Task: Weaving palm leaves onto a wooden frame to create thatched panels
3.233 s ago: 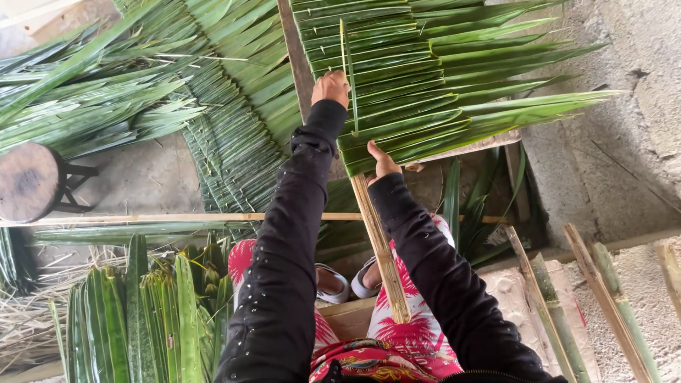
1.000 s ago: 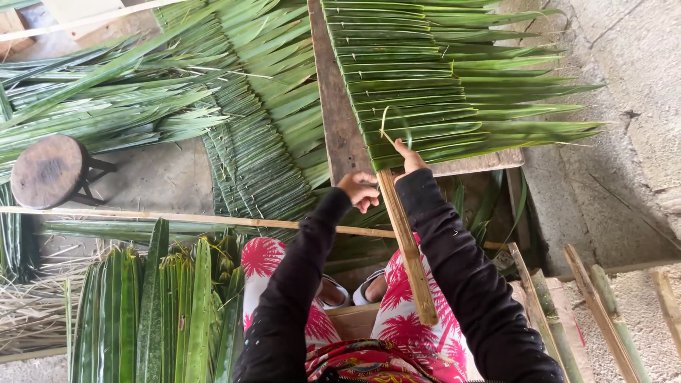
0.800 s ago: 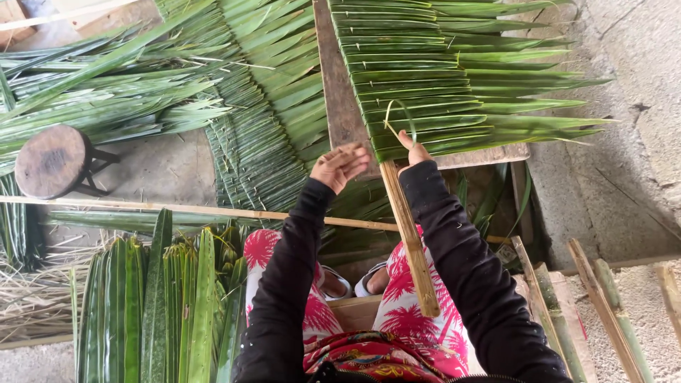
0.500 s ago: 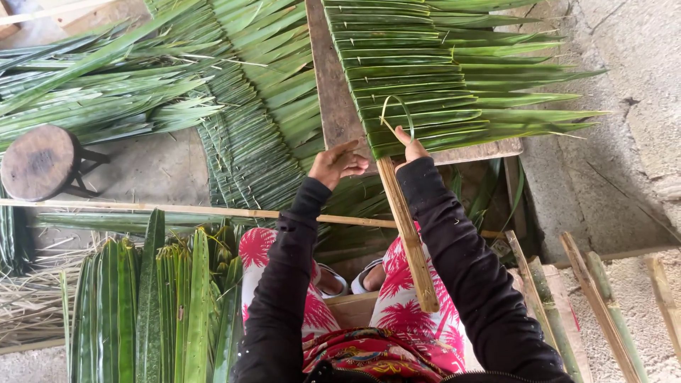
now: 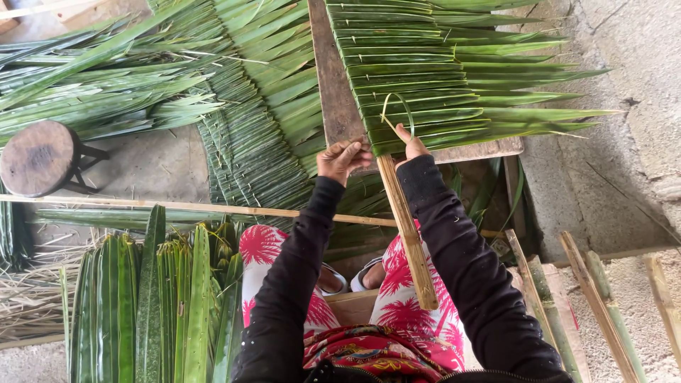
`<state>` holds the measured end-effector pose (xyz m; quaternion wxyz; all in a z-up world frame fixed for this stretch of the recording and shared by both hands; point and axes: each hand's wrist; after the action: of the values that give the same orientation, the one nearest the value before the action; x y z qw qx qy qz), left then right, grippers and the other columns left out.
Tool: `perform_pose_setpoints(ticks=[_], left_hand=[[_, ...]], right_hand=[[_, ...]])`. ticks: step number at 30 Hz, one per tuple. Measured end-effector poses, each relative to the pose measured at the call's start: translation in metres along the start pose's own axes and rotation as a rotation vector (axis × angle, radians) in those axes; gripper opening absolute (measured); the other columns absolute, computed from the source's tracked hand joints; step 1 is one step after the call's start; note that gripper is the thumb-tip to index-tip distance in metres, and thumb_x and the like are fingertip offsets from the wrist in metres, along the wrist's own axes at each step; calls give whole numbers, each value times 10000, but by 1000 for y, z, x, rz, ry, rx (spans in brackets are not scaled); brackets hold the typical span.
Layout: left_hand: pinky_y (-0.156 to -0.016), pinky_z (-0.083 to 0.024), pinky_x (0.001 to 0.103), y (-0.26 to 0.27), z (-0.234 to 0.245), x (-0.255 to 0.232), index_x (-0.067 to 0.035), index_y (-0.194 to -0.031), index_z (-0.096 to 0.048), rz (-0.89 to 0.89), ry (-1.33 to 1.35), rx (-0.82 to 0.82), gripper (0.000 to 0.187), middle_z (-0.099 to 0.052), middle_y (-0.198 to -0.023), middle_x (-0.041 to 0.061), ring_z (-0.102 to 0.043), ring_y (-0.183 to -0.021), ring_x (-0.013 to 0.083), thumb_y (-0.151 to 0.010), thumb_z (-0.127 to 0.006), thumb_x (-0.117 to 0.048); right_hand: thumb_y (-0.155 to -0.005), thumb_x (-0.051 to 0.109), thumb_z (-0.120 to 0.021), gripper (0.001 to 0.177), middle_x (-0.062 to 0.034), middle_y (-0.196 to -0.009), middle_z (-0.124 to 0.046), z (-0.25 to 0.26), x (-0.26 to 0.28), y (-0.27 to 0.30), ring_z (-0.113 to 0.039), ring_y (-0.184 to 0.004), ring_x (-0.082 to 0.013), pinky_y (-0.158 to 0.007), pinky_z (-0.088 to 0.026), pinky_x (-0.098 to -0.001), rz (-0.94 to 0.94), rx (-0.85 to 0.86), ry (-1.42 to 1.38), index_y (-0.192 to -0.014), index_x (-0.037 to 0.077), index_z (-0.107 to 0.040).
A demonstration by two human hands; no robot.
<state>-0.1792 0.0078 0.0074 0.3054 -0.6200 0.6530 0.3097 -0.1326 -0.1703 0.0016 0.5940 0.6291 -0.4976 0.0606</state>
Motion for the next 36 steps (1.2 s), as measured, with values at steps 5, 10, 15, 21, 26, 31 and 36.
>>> perform_pose_setpoints(ticks=[5, 10, 15, 21, 26, 31, 36], left_hand=[[-590, -666, 459, -15, 7, 71, -27, -815, -754, -2, -125, -181, 97, -701, -686, 212, -742, -622, 341, -805, -811, 50], [-705, -565, 376, -17, -6, 69, -265, -851, -819, -215, -783, -152, 64, -676, -602, 33, -729, -694, 232, -825, -829, -208], [-701, -562, 395, -27, 14, 87, -200, -842, -788, -386, -891, -115, 66, -662, -689, 90, -707, -735, 312, -853, -783, -135], [-675, -551, 441, -14, -13, 55, -167, -787, -734, -434, -1012, -88, 97, -647, -691, 76, -697, -752, 350, -845, -739, -90], [-692, -546, 360, -16, -9, 75, -164, -756, -725, -392, -840, -193, 106, -651, -657, 58, -700, -693, 246, -840, -744, -102], [-671, -533, 299, -11, -24, 66, -179, -738, -719, -407, -782, -213, 118, -637, -655, 45, -671, -670, 168, -839, -751, -128], [-684, -521, 250, -8, -38, 51, -199, -742, -742, -418, -663, -181, 116, -621, -634, -3, -638, -664, 94, -817, -793, -125]], right_hand=[[-562, 384, -1047, 1231, -311, -1512, -292, -35, 19, 76, -566, -1054, -426, -864, -523, -437, -8, -86, -60, -1536, 66, -365], [-556, 410, -1043, 1222, -291, -1564, -250, -34, 19, 74, -569, -1031, -421, -837, -516, -462, -26, -101, -50, -1531, 64, -392], [-581, 423, -1019, 1212, -307, -1622, -131, -39, 25, 85, -557, -1121, -447, -904, -530, -503, -36, -88, -61, -1547, 42, -394], [-639, 504, -1001, 1312, -268, -1689, 17, -43, 32, 117, -62, -1551, -421, -1260, -113, -503, 0, -59, 54, -1604, 28, -251], [-678, 508, -962, 1190, -258, -1690, 19, -40, 38, 132, 8, -1564, -388, -1265, 4, -504, 4, -54, 92, -1582, 46, -342], [-551, 380, -1061, 1143, -301, -1596, -255, -54, 30, 107, -446, -1354, -433, -1081, -389, -565, 21, -138, 5, -1467, -1, -492], [-635, 307, -1035, 999, -326, -1365, -508, -38, 24, 86, -602, -1168, -410, -951, -504, -488, 58, -125, -61, -1403, -64, -514]])
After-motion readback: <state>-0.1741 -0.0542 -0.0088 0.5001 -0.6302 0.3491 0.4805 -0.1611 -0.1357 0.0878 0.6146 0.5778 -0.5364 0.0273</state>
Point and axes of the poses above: each hand's wrist, its own y-axis away from the middle knuckle, its own z-axis out of the back of the hand, x = y × z
